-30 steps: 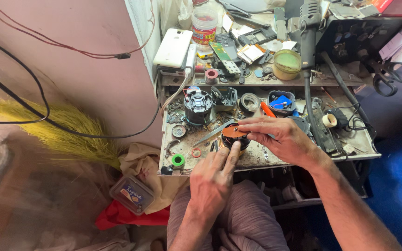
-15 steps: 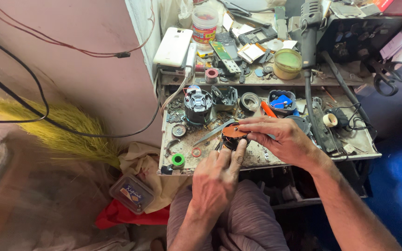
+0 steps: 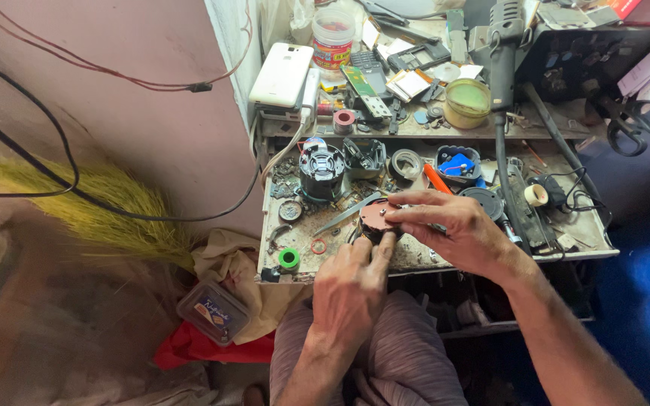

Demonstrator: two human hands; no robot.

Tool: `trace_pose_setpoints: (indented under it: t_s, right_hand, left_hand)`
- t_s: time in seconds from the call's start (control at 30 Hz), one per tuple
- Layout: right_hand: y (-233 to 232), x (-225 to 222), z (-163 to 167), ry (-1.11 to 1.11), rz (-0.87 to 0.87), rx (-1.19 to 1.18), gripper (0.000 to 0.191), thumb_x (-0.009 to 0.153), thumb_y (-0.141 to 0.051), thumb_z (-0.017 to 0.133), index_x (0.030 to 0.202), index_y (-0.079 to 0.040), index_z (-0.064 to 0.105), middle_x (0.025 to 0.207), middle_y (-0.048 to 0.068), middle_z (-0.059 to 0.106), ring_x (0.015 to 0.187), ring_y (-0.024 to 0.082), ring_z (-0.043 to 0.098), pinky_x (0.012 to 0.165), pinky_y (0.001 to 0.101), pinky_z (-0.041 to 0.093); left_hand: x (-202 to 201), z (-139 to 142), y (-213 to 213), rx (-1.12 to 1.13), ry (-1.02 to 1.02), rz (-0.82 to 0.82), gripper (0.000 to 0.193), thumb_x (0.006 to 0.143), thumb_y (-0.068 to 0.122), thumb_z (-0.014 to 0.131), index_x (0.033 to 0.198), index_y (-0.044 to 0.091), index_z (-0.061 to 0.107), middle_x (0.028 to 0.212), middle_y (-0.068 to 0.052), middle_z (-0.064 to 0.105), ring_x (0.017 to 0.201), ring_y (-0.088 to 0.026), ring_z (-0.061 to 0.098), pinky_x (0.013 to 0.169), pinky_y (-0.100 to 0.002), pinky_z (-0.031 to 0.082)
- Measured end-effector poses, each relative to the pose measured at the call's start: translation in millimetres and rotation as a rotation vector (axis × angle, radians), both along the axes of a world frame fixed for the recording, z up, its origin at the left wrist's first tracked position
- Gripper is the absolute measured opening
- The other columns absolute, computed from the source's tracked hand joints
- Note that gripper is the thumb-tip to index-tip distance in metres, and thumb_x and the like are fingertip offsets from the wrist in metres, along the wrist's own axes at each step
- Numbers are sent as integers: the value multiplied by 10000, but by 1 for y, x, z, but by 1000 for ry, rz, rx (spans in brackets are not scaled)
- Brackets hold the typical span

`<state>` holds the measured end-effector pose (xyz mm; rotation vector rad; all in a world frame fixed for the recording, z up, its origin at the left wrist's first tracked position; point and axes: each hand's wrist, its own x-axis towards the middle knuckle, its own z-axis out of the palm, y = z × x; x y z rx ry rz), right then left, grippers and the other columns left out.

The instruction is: The person repairs a small electric motor at a cluttered workbench. They use a screwdriver and a soldering iron on the motor parts, then fit the copper coil assembly into the housing and press and turn the components together by hand, at times resting the motor on their lap.

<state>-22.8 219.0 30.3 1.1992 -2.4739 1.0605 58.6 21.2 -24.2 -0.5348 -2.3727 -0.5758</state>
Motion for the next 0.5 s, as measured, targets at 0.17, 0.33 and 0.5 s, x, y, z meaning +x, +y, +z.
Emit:
trace_pose_setpoints:
  t_s: [0.17,0.33,0.5]
  right_hand:
    - [-3,3,-2,96,-34,30,280,862,-67,771,1132,-137,768,1246,103,728,1047,239,745,860,329,612]
    - [-3,6,-4,77,-59,-5,292,868,-43,755,1144,-139,767,1239,95,739,1073,226,755,862,315,619]
    - [-3,6,-3,29,-61,-32,295,858,-25,756,1135,-125,770,1231,106,742,1043,220,763,846,302,623]
  left_hand:
    - [2,-6,-6,106,115,-90,392,911,70,604,1299,17,610,1117,-116,668,896,-262,653,724,-408,514]
    - [1,-11,-5,212,114,-95,335,885,15,631,1219,3,605,1150,-154,692,927,-307,691,760,-425,556]
    - [3,-8,-2,348,137,-90,404,832,-50,645,1230,5,609,1149,-177,680,985,-347,698,819,-429,583]
